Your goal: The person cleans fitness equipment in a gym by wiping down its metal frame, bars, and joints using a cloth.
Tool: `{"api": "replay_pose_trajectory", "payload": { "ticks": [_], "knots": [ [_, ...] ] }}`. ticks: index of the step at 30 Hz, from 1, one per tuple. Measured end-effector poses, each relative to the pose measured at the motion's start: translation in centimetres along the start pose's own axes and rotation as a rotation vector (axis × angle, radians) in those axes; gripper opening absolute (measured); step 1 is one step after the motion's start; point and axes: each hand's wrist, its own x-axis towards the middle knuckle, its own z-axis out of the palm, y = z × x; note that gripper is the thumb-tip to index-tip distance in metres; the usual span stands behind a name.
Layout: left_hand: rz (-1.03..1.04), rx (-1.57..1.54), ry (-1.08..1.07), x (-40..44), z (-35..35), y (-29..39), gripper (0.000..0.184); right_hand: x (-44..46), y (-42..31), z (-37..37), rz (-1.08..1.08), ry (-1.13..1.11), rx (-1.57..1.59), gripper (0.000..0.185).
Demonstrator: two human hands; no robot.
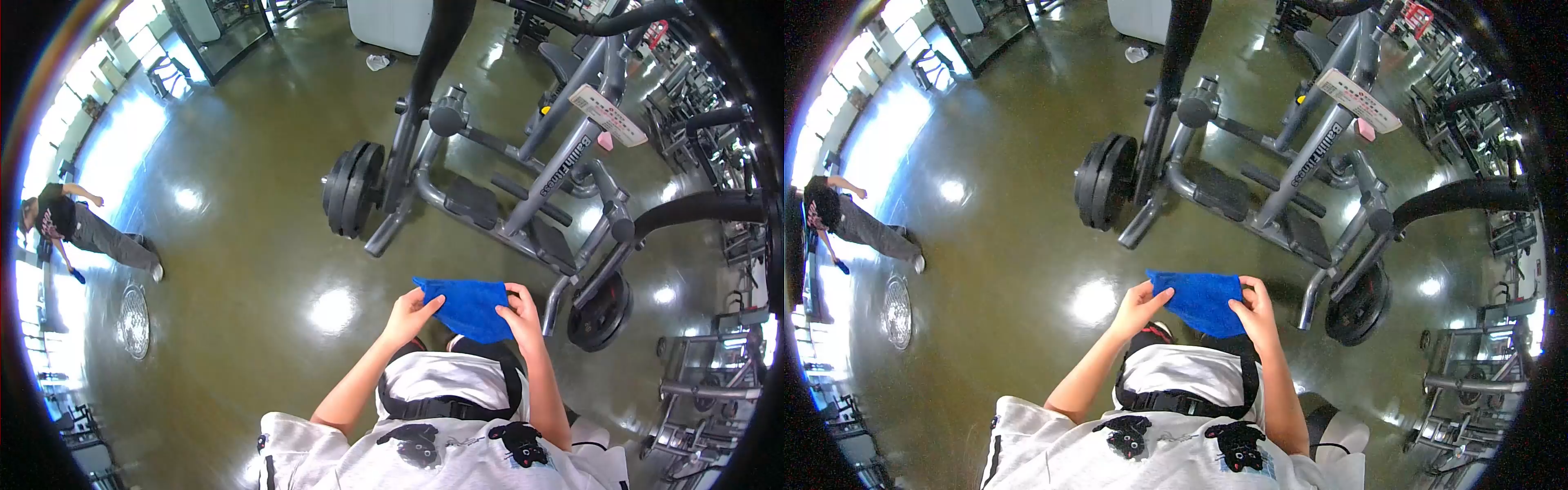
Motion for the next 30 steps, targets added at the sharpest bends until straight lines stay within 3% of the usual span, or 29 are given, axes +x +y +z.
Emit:
{"api": "replay_pose_trajectory", "payload": {
  "ticks": [2,5,8,10,11,14,17,18,22,23,27,30],
  "knots": [
    [0.004,0.166,0.008,-0.2,-0.7,-0.2,0.022,-0.7,-0.7,0.5,0.035,-0.053,0.028,0.051],
    [0.114,0.169,0.058,-1.3,-0.7,0.7,0.020,-0.3,-1.1,1.0,-0.014,-0.139,0.022,0.056],
    [0.007,0.125,0.169,-2.6,-0.4,0.7,0.022,1.4,-0.5,1.2,-0.046,-0.234,-0.049,0.061],
    [-0.071,0.302,0.198,-3.3,-1.0,0.5,0.037,2.5,-0.2,2.0,-0.054,-0.259,-0.019,0.060],
    [-0.092,0.433,0.186,-4.3,-1.2,0.8,0.049,2.7,0.3,2.6,-0.192,-0.273,-0.003,0.059],
    [-0.068,0.254,0.046,-4.1,-3.5,-4.2,0.044,-0.4,-1.3,4.6,-0.160,-0.180,-0.015,0.056],
    [0.010,0.003,0.011,-3.2,-4.6,-0.6,0.037,-2.8,-0.8,6.8,-0.152,-0.074,0.079,0.052],
    [0.006,0.072,-0.042,-2.7,-5.9,0.4,0.028,-3.2,-0.4,7.6,-0.126,-0.033,0.073,0.051],
    [0.131,0.252,-0.275,-0.8,-12.4,3.8,0.027,-4.6,0.3,15.3,-0.159,0.273,0.104,0.040],
    [0.094,0.182,-0.304,-1.1,-13.9,5.5,0.030,-5.2,0.5,17.8,-0.142,0.293,0.103,0.040],
    [0.239,0.396,-0.291,-2.0,-21.1,10.8,0.028,-5.0,1.1,25.9,-0.039,0.278,0.186,0.036],
    [0.171,0.330,-0.246,-3.8,-25.6,11.7,0.026,-5.3,-1.4,31.5,-0.048,0.263,-0.027,0.028]
  ]
}}
